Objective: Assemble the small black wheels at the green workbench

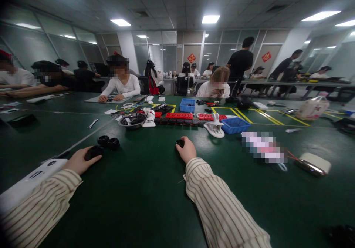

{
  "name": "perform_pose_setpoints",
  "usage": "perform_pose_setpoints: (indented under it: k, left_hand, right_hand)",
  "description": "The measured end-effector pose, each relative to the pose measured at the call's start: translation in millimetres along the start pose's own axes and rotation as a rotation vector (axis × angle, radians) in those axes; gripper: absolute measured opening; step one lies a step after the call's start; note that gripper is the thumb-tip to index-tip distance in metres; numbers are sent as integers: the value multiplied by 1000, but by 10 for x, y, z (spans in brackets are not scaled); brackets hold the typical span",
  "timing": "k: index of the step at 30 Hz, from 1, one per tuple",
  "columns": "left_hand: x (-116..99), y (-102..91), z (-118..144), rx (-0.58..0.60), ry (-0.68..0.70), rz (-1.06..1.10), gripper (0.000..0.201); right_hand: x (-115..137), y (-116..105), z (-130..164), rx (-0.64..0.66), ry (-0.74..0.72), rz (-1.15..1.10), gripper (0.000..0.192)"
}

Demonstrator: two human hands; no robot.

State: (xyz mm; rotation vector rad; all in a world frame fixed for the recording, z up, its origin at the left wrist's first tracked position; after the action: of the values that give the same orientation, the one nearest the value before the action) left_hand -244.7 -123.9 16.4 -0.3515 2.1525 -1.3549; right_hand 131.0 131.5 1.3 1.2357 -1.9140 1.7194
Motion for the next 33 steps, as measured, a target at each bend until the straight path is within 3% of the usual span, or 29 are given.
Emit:
perform_pose_setpoints:
  k: [3, 5, 6, 8, 10, 14, 17, 19, 22, 25, 28, 33]
  left_hand:
    - [-297, -198, 159, -342, 109, -73, 62]
    - [-706, -213, 344, -441, 368, -14, 53]
    - [-943, -167, 444, -418, 493, 34, 45]
    - [-1456, 16, 629, -252, 735, 124, 37]
    - [-1929, 230, 730, -117, 855, 179, 43]
    - [-2607, 656, 503, -6, 771, 252, 58]
    - [-2940, 965, 206, 131, 754, 284, 61]
    - [-3085, 1119, 92, 219, 791, 258, 50]
    - [-3159, 1229, 65, 285, 837, 227, 33]
    - [-3032, 1223, 84, 289, 811, 201, 34]
    - [-2713, 1153, 77, 309, 790, 192, 34]
    - [-1918, 927, 79, 264, 740, 189, 40]
  right_hand:
    - [10, 6, 0, 4, -11, -18, 37]
    - [19, 14, 4, 9, -20, -33, 38]
    - [24, 20, 7, 16, -27, -43, 39]
    - [33, 38, 18, 42, -50, -64, 42]
    - [32, 52, 27, 61, -71, -87, 48]
    - [-25, 37, 18, 4, -44, -142, 49]
    - [-83, 16, -7, -49, -8, -175, 45]
    - [-108, 8, -21, -70, 6, -187, 46]
    - [-118, 4, -34, -76, 15, -192, 46]
    - [-109, 4, -40, -61, 19, -178, 43]
    - [-103, 5, -44, -41, 24, -151, 40]
    - [-86, 18, -43, -6, 18, -102, 38]
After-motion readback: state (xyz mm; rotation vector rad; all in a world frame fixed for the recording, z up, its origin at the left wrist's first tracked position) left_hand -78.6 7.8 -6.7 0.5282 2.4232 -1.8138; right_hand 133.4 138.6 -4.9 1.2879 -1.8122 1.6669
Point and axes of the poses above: each hand's wrist, its own z-axis away from the middle knuckle, its own y-axis out of the palm, x = y × z, the point moved 4 cm from there along -z, towards the middle knuckle, and after that the axes turned 4 degrees about y, right-handed, at the moved point
